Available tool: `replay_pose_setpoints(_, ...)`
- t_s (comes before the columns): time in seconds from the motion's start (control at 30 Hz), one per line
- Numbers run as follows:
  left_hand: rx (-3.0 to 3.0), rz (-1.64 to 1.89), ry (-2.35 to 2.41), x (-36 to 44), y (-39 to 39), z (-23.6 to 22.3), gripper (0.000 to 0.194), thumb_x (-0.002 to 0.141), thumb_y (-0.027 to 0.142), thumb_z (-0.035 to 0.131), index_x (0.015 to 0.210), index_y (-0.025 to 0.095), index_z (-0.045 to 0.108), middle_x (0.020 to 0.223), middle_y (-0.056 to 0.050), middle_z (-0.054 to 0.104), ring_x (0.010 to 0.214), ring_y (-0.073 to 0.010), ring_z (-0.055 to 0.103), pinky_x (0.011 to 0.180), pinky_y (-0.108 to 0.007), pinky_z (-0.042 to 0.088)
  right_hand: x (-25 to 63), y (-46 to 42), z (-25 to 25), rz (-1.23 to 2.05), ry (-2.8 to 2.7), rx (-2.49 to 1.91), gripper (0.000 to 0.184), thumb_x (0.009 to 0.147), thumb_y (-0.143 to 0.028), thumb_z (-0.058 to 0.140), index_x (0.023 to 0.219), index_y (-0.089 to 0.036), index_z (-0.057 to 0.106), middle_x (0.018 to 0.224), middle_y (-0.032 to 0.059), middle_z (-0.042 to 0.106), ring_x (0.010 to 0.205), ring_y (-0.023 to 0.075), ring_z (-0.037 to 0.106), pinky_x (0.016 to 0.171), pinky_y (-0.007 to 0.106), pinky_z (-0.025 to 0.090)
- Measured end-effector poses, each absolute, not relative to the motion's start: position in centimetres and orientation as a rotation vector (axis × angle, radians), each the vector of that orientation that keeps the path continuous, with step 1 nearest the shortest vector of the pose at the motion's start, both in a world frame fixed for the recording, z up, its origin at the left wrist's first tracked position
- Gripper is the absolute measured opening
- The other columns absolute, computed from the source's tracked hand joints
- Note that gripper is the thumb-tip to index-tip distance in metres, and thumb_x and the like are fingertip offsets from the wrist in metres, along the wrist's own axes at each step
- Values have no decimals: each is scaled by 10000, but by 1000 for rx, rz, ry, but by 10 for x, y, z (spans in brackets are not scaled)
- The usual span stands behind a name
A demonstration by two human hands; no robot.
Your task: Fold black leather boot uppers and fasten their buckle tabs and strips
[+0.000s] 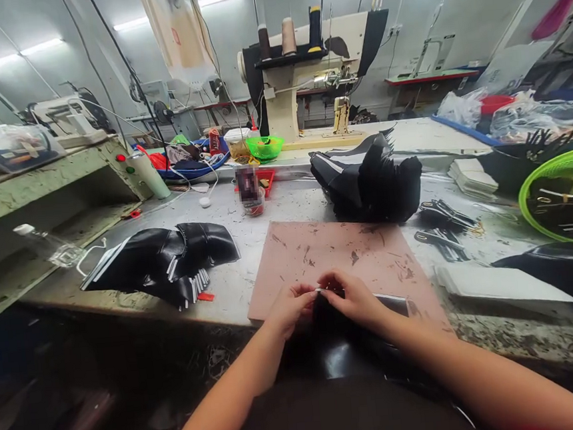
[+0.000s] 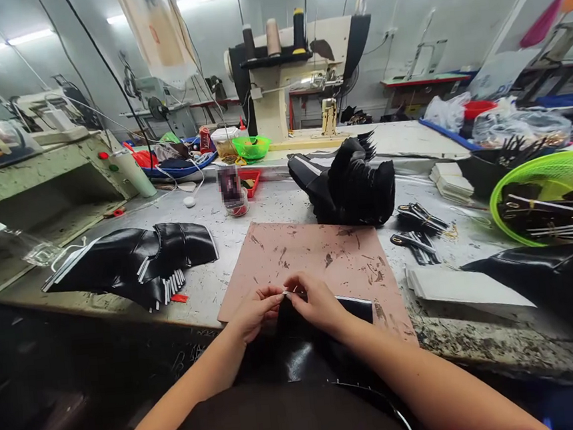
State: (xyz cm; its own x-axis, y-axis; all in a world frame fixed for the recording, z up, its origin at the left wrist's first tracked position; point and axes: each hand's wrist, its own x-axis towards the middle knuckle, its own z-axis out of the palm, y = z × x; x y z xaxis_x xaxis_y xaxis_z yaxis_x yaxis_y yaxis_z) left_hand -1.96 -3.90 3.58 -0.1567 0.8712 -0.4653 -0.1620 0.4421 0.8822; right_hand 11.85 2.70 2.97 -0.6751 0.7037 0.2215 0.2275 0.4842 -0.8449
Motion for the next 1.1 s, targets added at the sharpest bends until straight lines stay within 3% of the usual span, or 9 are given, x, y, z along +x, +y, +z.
replay_pose_setpoints(0.17, 717, 1086, 1462, -20, -39, 39, 289, 569, 377, 649, 683, 161, 495, 546, 52, 481, 440, -66, 451, 425, -185, 334, 117, 25, 35, 1069, -2160, -808, 78, 746, -218, 512, 700, -190, 569, 687, 16, 595, 658, 144, 556, 620, 272, 449)
replay_pose_setpoints(0.4, 999, 1178, 1623, -15, -39, 31, 37, 612, 195, 600, 610, 159, 610, 604, 11, 585, 607, -117, 509, 594, -227, 386, 117, 33, 42, 878, -2370, -798, 122, 738, -155, 551, 640, -191, 613, 678, 23, 594, 681, 151, 554, 648, 272, 432)
replay_pose_setpoints(0.47, 1074, 1170, 1667, -14, -40, 30, 67, 625, 167, 565, 629, 168, 632, 621, 7, 609, 627, -127, 522, 620, -237, 390, 116, 32, 41, 815, -2420, -786, 128, 739, -147, 546, 637, -184, 613, 665, 25, 597, 658, 147, 551, 628, 261, 428)
replay_pose_setpoints(0.67, 955, 1182, 1664, -12, -35, 25, 50, 603, 176, 557, 603, 145, 596, 583, 7, 574, 560, -105, 500, 536, -215, 383, 113, 27, 24, 512, -2328, -747, 130, 679, -93, 527, 605, -175, 595, 641, 24, 607, 614, 145, 544, 598, 251, 419)
replay_pose_setpoints(0.93, 804, 1124, 1597, -10, -33, 30, 200, 591, 318, 607, 634, 136, 535, 483, 49, 470, 395, -63, 409, 388, -184, 317, 117, 30, 25, 854, -2203, -751, 118, 716, -148, 512, 643, -194, 592, 653, 11, 615, 622, 130, 553, 594, 238, 422)
replay_pose_setpoints(1.1, 862, 1090, 1695, -14, -27, 28, 119, 634, 256, 569, 648, 151, 515, 535, 46, 498, 445, -70, 464, 427, -182, 365, 127, 34, 25, 1129, -1934, -768, 91, 728, -235, 436, 657, -199, 480, 798, 46, 608, 787, 169, 557, 712, 306, 441)
